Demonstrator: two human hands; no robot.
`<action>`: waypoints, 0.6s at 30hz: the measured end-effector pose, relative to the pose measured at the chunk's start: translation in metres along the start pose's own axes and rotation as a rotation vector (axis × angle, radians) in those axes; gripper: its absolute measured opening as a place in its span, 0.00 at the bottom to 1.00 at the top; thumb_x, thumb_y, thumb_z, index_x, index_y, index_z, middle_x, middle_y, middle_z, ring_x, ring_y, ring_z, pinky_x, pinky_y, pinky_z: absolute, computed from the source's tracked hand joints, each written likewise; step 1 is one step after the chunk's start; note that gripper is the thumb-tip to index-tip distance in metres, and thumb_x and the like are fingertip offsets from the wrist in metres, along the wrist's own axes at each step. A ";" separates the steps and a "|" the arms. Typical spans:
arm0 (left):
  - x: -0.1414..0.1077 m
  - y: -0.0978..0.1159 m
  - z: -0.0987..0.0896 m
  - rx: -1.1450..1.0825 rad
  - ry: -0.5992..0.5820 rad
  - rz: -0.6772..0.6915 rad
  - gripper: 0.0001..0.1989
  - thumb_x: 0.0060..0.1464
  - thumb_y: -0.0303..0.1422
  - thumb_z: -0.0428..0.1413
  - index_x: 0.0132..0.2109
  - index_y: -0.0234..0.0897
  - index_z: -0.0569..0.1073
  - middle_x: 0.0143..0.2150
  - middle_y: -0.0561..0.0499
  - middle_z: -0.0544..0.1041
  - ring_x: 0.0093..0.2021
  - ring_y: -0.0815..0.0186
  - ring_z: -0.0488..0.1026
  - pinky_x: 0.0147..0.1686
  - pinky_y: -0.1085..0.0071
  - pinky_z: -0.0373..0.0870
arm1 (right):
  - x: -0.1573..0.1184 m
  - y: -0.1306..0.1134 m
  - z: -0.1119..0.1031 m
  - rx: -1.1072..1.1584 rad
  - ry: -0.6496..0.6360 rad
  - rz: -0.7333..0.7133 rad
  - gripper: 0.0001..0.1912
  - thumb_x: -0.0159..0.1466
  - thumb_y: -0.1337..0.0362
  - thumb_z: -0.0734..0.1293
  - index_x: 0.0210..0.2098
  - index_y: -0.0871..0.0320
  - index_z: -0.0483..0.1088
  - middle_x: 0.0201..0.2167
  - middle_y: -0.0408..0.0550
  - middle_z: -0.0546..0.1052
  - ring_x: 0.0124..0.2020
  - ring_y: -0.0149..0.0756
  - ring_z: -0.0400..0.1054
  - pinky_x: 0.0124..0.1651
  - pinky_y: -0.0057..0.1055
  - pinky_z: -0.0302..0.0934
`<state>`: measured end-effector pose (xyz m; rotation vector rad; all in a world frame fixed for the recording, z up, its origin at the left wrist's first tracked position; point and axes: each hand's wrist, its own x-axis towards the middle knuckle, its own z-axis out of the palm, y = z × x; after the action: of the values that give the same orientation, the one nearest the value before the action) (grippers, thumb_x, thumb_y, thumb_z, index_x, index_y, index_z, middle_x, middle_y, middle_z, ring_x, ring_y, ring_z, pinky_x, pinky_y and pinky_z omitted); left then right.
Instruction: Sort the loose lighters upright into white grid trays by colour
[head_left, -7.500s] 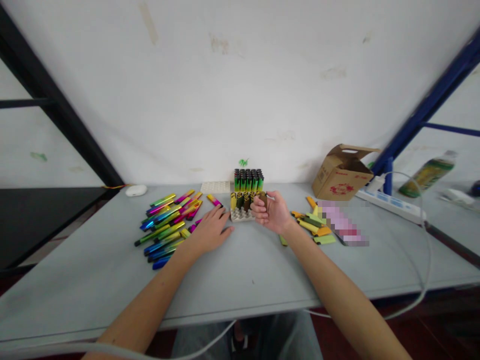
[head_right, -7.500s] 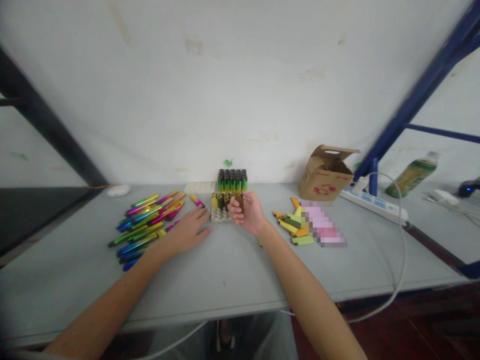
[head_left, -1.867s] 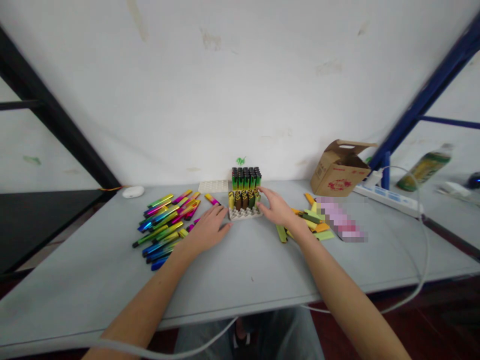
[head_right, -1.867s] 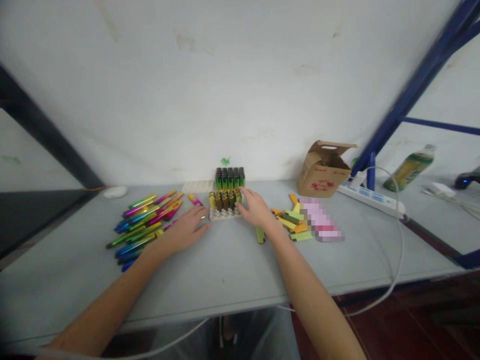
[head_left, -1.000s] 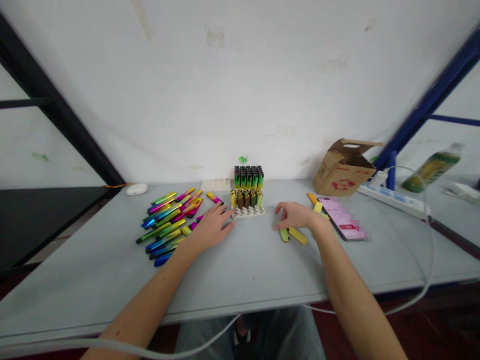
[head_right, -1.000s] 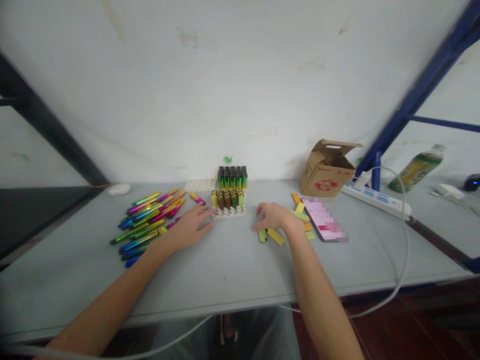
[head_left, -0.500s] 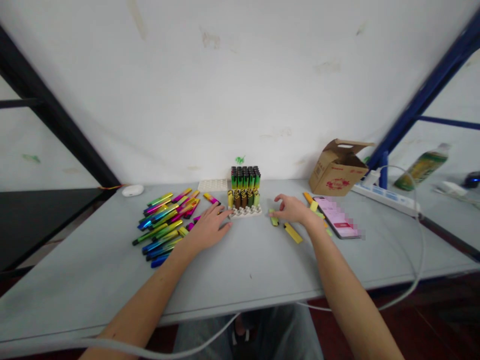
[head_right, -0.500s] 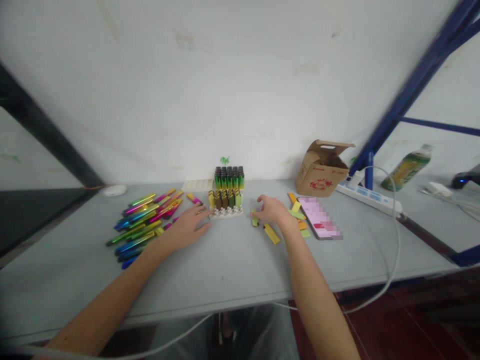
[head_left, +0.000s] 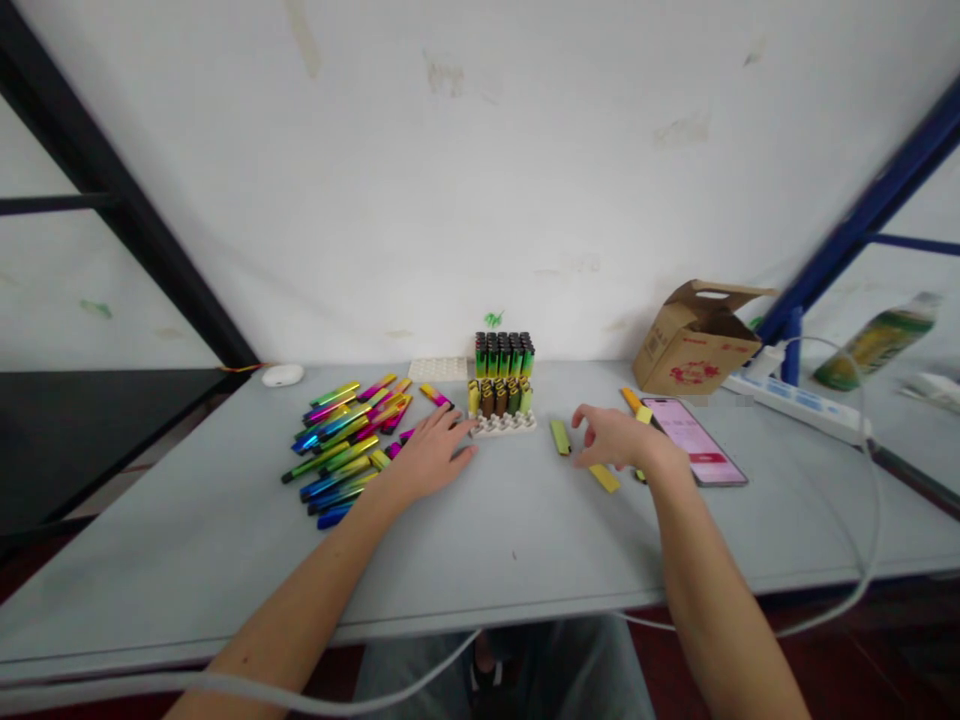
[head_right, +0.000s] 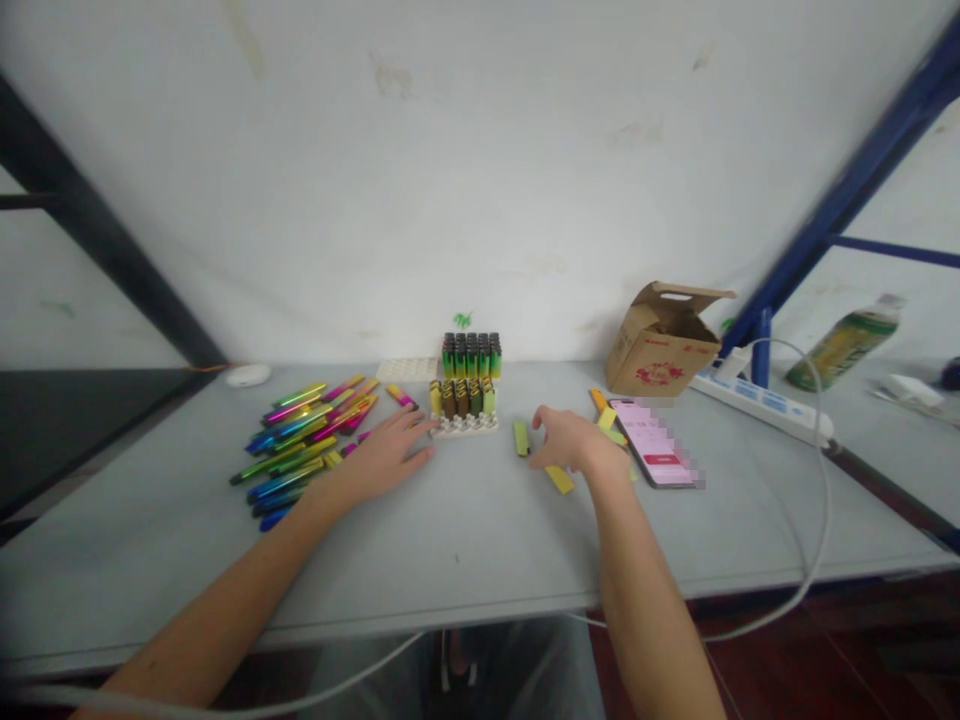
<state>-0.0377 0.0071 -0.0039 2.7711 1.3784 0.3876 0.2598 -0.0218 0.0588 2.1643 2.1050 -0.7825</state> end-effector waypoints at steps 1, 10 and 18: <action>0.000 0.000 0.000 0.002 -0.001 0.000 0.21 0.62 0.38 0.47 0.59 0.37 0.67 0.58 0.40 0.68 0.64 0.49 0.59 0.62 0.50 0.58 | -0.001 -0.002 0.001 -0.014 -0.002 -0.015 0.31 0.50 0.63 0.72 0.53 0.56 0.63 0.41 0.52 0.76 0.29 0.38 0.71 0.30 0.32 0.61; 0.000 0.002 -0.003 0.012 -0.011 0.007 0.22 0.62 0.39 0.47 0.60 0.36 0.67 0.59 0.39 0.68 0.63 0.48 0.60 0.61 0.51 0.60 | 0.019 -0.001 0.011 -0.102 0.140 -0.103 0.29 0.53 0.75 0.67 0.54 0.62 0.63 0.45 0.56 0.76 0.45 0.42 0.71 0.42 0.31 0.61; 0.000 0.002 -0.003 -0.020 -0.019 -0.016 0.23 0.62 0.40 0.47 0.61 0.37 0.66 0.61 0.38 0.67 0.65 0.48 0.58 0.62 0.50 0.58 | 0.037 0.006 0.008 0.215 0.476 -0.036 0.11 0.57 0.69 0.68 0.41 0.60 0.70 0.36 0.51 0.80 0.37 0.35 0.73 0.40 0.29 0.63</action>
<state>-0.0367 0.0054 -0.0012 2.7385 1.3843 0.3721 0.2617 0.0091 0.0365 2.6531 2.3652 -0.5577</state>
